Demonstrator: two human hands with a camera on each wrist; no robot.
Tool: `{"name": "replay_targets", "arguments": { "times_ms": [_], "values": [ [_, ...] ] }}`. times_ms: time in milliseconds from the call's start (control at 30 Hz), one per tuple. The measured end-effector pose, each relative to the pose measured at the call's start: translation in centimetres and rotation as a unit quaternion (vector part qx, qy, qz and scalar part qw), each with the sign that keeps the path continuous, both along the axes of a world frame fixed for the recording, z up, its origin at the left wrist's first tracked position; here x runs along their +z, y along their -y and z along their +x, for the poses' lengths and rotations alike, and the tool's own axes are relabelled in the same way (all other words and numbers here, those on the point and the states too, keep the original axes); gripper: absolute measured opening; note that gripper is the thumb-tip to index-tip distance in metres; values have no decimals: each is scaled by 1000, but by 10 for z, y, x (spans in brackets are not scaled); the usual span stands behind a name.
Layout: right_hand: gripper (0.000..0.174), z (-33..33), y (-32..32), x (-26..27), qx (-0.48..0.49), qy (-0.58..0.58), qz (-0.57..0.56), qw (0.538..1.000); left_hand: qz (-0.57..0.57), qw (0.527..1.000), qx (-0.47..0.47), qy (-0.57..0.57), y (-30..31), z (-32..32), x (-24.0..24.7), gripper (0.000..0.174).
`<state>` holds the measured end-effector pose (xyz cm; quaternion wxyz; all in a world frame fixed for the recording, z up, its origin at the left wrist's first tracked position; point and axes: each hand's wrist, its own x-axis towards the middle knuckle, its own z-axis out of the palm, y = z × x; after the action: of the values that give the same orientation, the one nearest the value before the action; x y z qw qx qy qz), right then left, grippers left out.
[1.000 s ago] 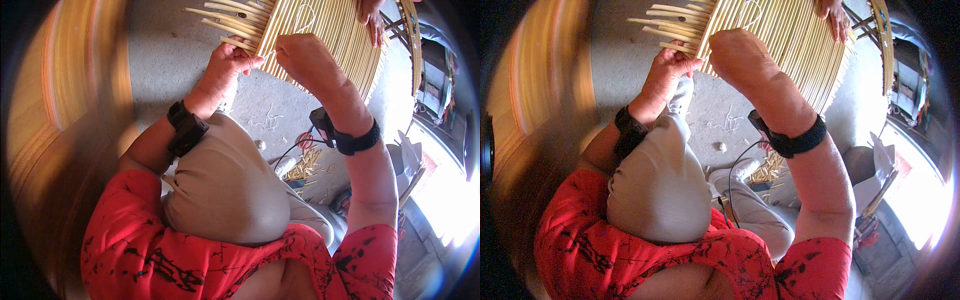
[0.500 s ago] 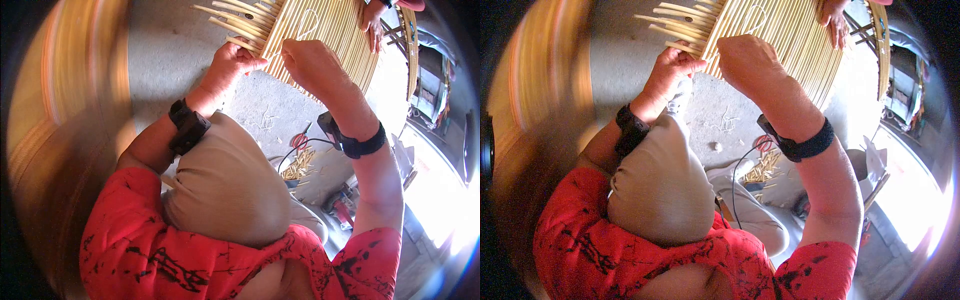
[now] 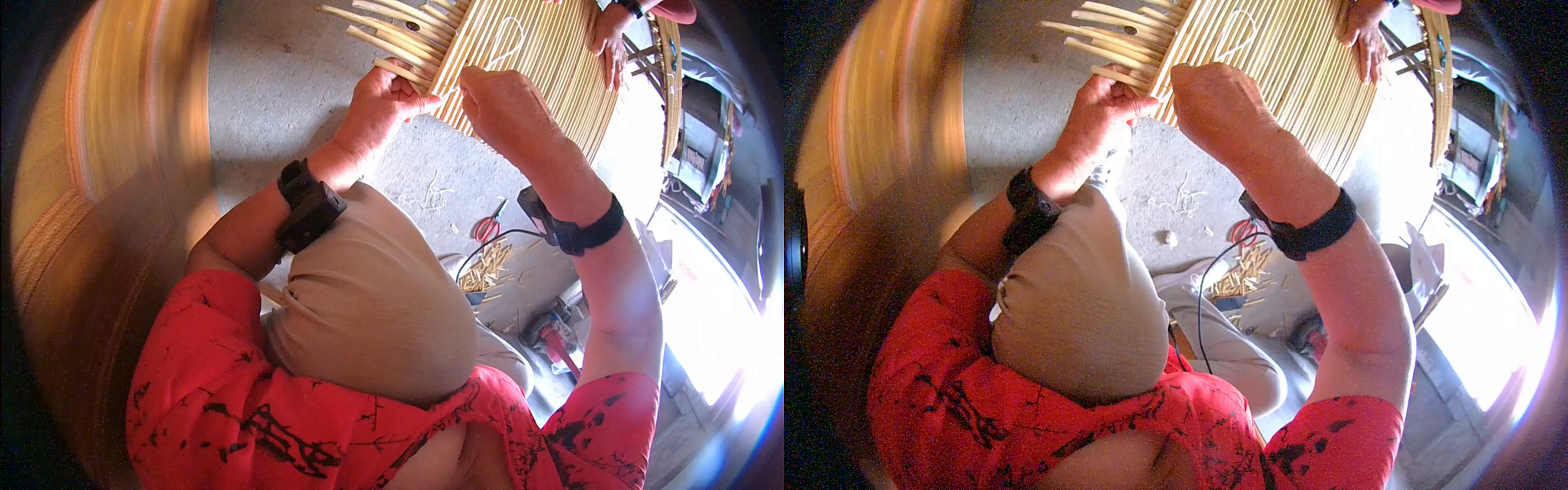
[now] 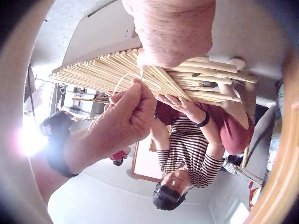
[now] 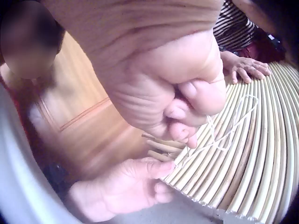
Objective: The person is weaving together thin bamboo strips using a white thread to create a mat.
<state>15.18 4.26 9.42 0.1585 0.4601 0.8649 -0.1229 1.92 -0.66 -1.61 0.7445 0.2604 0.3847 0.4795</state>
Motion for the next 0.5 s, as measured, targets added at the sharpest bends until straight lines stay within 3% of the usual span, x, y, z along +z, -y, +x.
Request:
{"name": "replay_targets", "arguments": {
  "times_ms": [333,400,500],
  "values": [
    [9,-6,3,12,26,32,16,999,7,997,-21,-68,-2,1,-2,26],
    [10,-6,4,23,21,38,30,999,15,998,18,-60,-1,4,0,26],
    [9,4,0,38,-3,-55,55,997,47,994,39,-91,-2,10,-12,25]
  ]
}}
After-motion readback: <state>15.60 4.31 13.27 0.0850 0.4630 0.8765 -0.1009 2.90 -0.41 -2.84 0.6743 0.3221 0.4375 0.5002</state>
